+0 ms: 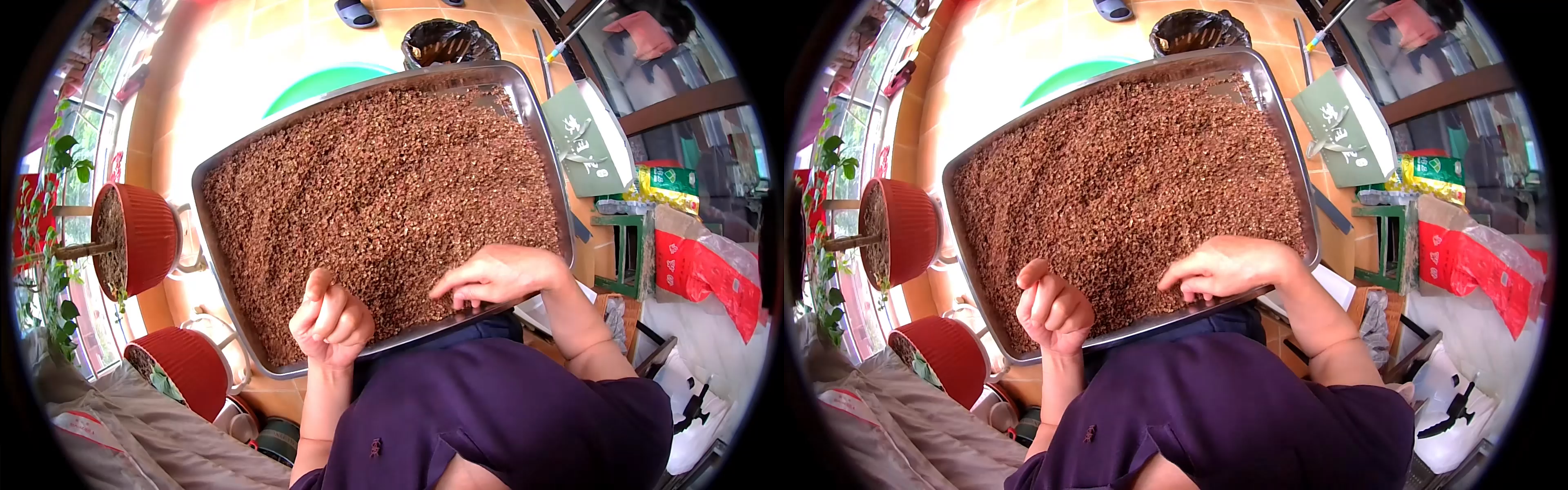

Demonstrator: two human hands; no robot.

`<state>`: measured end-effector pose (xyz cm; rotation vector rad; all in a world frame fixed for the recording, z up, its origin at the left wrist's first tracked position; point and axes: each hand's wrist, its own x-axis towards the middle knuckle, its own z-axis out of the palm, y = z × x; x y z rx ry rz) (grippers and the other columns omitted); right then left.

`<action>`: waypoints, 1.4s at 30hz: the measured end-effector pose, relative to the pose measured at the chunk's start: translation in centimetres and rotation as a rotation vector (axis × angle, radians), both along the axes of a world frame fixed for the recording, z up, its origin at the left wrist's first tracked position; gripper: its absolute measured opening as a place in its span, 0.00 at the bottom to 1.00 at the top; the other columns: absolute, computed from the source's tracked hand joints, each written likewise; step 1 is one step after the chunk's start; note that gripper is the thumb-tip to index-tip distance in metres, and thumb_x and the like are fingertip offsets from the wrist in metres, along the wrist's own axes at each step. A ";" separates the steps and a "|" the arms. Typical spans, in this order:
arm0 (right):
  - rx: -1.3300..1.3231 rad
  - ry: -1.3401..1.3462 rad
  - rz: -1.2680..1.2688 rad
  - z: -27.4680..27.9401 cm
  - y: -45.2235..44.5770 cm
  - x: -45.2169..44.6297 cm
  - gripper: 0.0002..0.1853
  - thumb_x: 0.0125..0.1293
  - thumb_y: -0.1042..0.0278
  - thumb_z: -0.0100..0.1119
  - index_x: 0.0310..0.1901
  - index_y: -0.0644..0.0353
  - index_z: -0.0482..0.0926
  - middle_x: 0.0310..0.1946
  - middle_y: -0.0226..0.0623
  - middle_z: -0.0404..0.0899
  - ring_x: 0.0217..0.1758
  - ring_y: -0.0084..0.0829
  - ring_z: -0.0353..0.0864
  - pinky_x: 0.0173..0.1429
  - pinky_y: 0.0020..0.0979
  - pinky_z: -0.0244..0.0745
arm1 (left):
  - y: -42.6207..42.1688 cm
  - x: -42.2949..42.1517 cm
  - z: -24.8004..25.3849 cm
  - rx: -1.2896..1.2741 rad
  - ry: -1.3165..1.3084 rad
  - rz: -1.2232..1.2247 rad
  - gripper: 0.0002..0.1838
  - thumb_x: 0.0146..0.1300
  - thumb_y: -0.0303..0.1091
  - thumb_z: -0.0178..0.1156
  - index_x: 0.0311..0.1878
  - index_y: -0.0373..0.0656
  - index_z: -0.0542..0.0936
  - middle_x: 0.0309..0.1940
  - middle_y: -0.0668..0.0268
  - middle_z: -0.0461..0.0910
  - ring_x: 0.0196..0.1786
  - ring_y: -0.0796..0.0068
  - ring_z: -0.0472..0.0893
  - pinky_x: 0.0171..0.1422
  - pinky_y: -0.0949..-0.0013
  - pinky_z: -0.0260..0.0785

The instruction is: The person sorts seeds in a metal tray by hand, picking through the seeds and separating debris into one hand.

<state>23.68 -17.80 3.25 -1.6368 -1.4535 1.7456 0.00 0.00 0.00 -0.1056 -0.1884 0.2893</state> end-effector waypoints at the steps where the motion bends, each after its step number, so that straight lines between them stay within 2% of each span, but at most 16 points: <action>1: 0.049 -0.051 -0.018 0.0 0.3 0.0 0.19 0.77 0.58 0.58 0.66 0.49 0.81 0.46 0.37 0.91 0.42 0.33 0.92 0.53 0.40 0.84 | 0.0 -0.1 0.0 0.003 0.008 -0.022 0.08 0.80 0.31 0.49 0.53 0.45 0.77 0.15 0.76 0.66 0.13 0.88 0.58 0.17 0.81 0.46; 5: 0.187 -0.149 -0.453 -0.5 2.1 1.3 0.16 0.78 0.64 0.56 0.64 0.52 0.82 0.44 0.37 0.89 0.39 0.28 0.89 0.46 0.34 0.85 | -0.5 -0.1 -0.3 0.016 -0.009 -0.059 0.07 0.79 0.32 0.51 0.51 0.45 0.78 0.15 0.76 0.66 0.13 0.86 0.58 0.17 0.79 0.47; 7: 0.293 -0.145 -0.763 -0.7 2.6 1.9 0.16 0.79 0.69 0.54 0.64 0.55 0.81 0.53 0.35 0.85 0.43 0.24 0.89 0.40 0.25 0.84 | -1.1 -0.2 -0.5 0.005 -0.002 -0.060 0.07 0.78 0.32 0.51 0.50 0.44 0.78 0.14 0.76 0.65 0.13 0.86 0.57 0.17 0.78 0.47; 9: 0.387 -0.094 -0.871 -0.8 2.9 2.4 0.16 0.79 0.71 0.53 0.64 0.58 0.81 0.55 0.35 0.84 0.44 0.23 0.88 0.39 0.23 0.83 | -1.4 -0.3 -0.6 -0.001 0.005 -0.057 0.07 0.78 0.33 0.51 0.49 0.44 0.78 0.14 0.76 0.65 0.13 0.86 0.57 0.17 0.78 0.47; 11: 0.298 0.041 -0.768 0.2 2.7 2.0 0.16 0.79 0.71 0.53 0.63 0.58 0.81 0.54 0.36 0.85 0.47 0.23 0.88 0.41 0.23 0.83 | -1.4 -0.3 -0.6 -0.002 0.011 -0.052 0.06 0.78 0.33 0.52 0.48 0.44 0.78 0.14 0.76 0.65 0.13 0.86 0.56 0.17 0.78 0.47; 14: 0.141 0.326 -0.282 0.6 2.2 -0.3 0.17 0.80 0.69 0.52 0.66 0.62 0.78 0.56 0.39 0.84 0.53 0.30 0.87 0.55 0.31 0.83 | -1.4 -0.4 -0.8 -0.003 0.008 -0.046 0.07 0.78 0.33 0.51 0.47 0.44 0.78 0.14 0.76 0.65 0.12 0.86 0.56 0.17 0.78 0.47; 17: 0.330 0.258 0.078 -2.5 1.8 -4.1 0.21 0.80 0.67 0.54 0.69 0.66 0.74 0.62 0.46 0.80 0.65 0.42 0.81 0.70 0.39 0.76 | -1.3 -0.1 -0.8 -0.003 0.000 -0.059 0.07 0.78 0.33 0.51 0.46 0.44 0.78 0.14 0.76 0.65 0.12 0.86 0.56 0.16 0.77 0.46; 18: 0.322 0.255 0.019 -2.9 2.1 -4.8 0.22 0.78 0.63 0.56 0.68 0.63 0.75 0.61 0.48 0.80 0.67 0.42 0.79 0.70 0.39 0.75 | -1.3 0.1 -0.6 0.003 0.003 -0.064 0.07 0.77 0.33 0.51 0.46 0.44 0.78 0.14 0.76 0.65 0.12 0.86 0.56 0.16 0.77 0.46; 23: 0.096 0.261 -0.194 -0.3 2.8 -3.0 0.11 0.74 0.66 0.62 0.50 0.63 0.85 0.40 0.38 0.88 0.45 0.32 0.90 0.50 0.34 0.84 | -1.4 0.7 -0.4 0.028 0.008 -0.113 0.07 0.77 0.33 0.51 0.45 0.44 0.79 0.14 0.75 0.65 0.13 0.85 0.56 0.17 0.77 0.47; 25: 0.247 0.122 -0.364 0.2 2.6 -2.2 0.08 0.72 0.71 0.65 0.49 0.63 0.86 0.40 0.35 0.86 0.39 0.25 0.87 0.43 0.29 0.81 | -1.5 0.9 -0.5 0.026 0.033 -0.137 0.07 0.77 0.33 0.51 0.45 0.44 0.79 0.14 0.75 0.64 0.13 0.85 0.57 0.18 0.77 0.47; 26: 0.437 -0.096 -0.453 -0.3 2.5 -2.2 0.07 0.70 0.74 0.67 0.47 0.62 0.86 0.37 0.34 0.84 0.37 0.24 0.84 0.40 0.28 0.78 | -1.7 1.0 -0.2 0.003 0.112 -0.144 0.08 0.78 0.31 0.49 0.45 0.43 0.78 0.15 0.75 0.63 0.15 0.85 0.57 0.20 0.78 0.48; 29: 0.558 -0.371 -0.659 -1.5 2.8 -2.5 0.06 0.66 0.75 0.69 0.43 0.61 0.85 0.36 0.35 0.80 0.35 0.30 0.82 0.39 0.32 0.78 | -1.9 2.3 -0.1 -0.042 0.378 -0.241 0.09 0.79 0.29 0.48 0.46 0.40 0.78 0.18 0.74 0.62 0.17 0.85 0.58 0.21 0.79 0.50; 31: 0.667 -0.508 -0.621 -2.9 3.0 -2.8 0.06 0.64 0.74 0.69 0.42 0.59 0.83 0.37 0.36 0.78 0.36 0.36 0.83 0.40 0.36 0.79 | -2.0 3.0 -1.0 -0.021 0.454 -0.320 0.15 0.80 0.30 0.48 0.60 0.35 0.78 0.22 0.73 0.63 0.21 0.85 0.60 0.23 0.80 0.53; 35: 0.715 -0.661 -0.528 -4.3 3.5 -3.1 0.07 0.64 0.73 0.70 0.42 0.58 0.83 0.38 0.36 0.78 0.38 0.41 0.84 0.41 0.40 0.80 | -0.7 4.1 -0.6 -0.101 0.570 -0.228 0.21 0.79 0.28 0.48 0.71 0.32 0.71 0.24 0.74 0.62 0.22 0.85 0.60 0.23 0.79 0.55; 39: 0.673 -0.474 -0.652 -4.2 3.2 -2.6 0.05 0.65 0.72 0.69 0.41 0.58 0.85 0.36 0.39 0.80 0.39 0.41 0.84 0.42 0.36 0.80 | 2.5 3.9 -1.0 -0.115 0.541 0.073 0.22 0.79 0.26 0.44 0.72 0.29 0.68 0.26 0.72 0.63 0.24 0.84 0.62 0.24 0.78 0.55; 42: 0.461 -0.181 -0.869 -3.4 2.8 -2.1 0.04 0.71 0.73 0.65 0.43 0.63 0.86 0.36 0.35 0.85 0.34 0.28 0.86 0.37 0.28 0.79 | 3.8 3.3 -0.6 -0.170 0.476 0.135 0.21 0.79 0.24 0.42 0.71 0.28 0.69 0.26 0.71 0.63 0.23 0.82 0.62 0.24 0.77 0.55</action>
